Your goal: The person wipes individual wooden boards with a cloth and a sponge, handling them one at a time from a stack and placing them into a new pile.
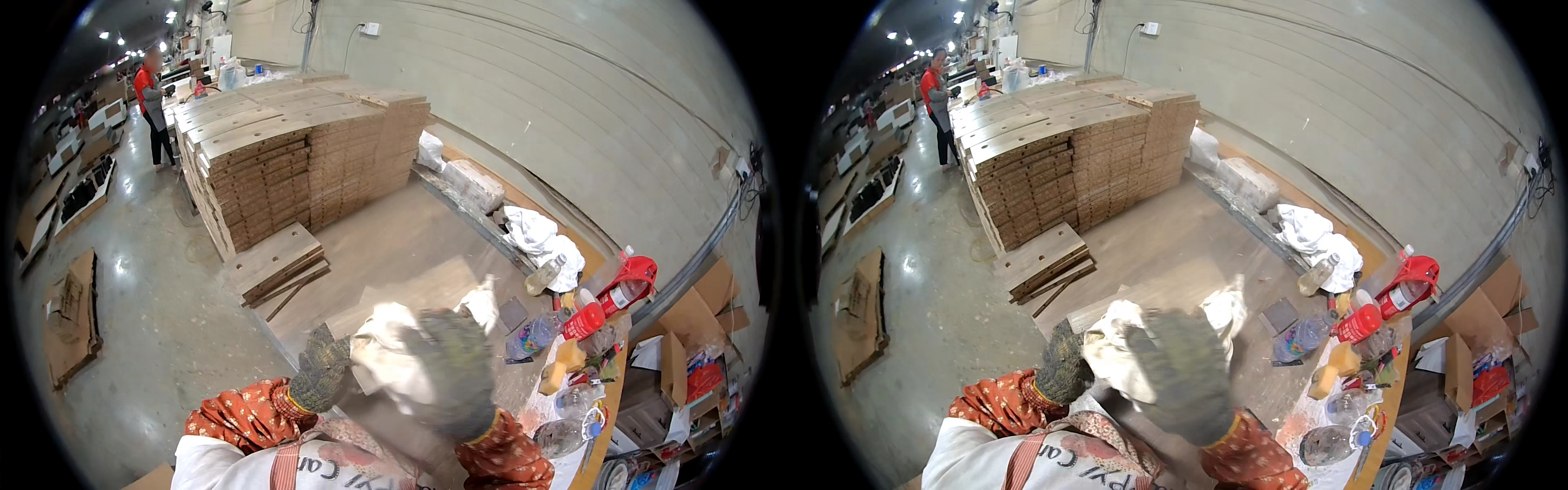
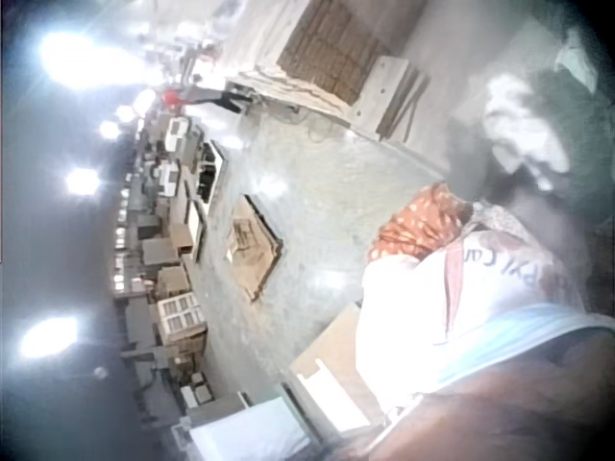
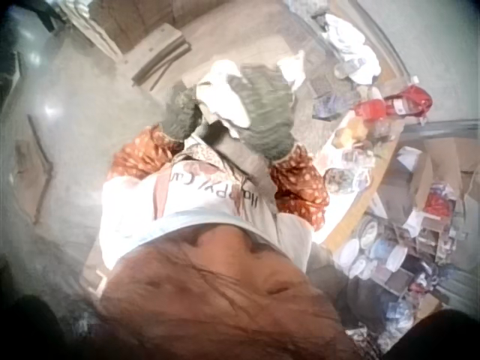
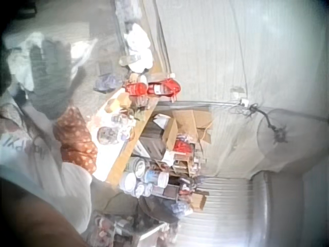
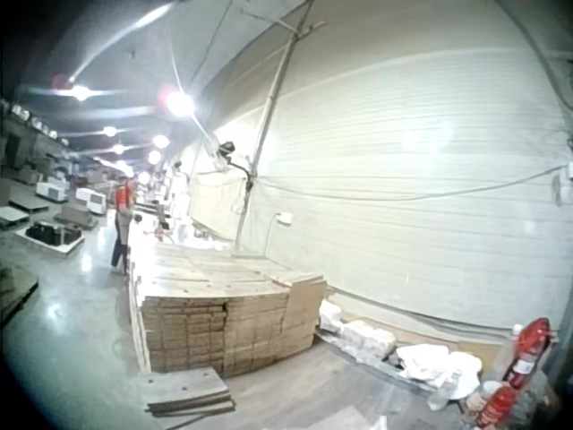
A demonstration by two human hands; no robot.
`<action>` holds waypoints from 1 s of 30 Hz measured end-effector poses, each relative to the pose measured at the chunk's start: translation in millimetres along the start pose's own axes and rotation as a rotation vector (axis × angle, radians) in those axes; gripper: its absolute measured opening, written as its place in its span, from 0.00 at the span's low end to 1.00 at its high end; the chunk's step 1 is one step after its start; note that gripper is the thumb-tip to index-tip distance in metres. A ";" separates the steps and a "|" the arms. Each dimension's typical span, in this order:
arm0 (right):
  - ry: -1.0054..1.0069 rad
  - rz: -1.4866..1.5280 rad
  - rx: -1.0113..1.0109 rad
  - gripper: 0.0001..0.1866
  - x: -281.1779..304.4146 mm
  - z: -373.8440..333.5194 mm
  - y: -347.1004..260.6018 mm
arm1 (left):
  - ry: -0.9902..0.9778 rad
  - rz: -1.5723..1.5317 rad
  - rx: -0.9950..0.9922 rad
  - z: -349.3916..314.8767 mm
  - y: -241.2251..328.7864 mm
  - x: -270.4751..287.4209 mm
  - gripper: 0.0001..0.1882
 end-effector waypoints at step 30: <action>-0.138 0.724 0.355 0.19 64.8 23.1 108.9 | 0.218 -0.581 -0.339 67.4 105.0 95.3 0.50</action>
Point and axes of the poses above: each hand's wrist, its own z-axis towards the middle knuckle, its own x-axis out of the back of the hand, y = z × x, the point moved 6 cm from there along z, towards the middle knuckle, and after that the axes turned 1 degree about -x, right-handed, at the moved point
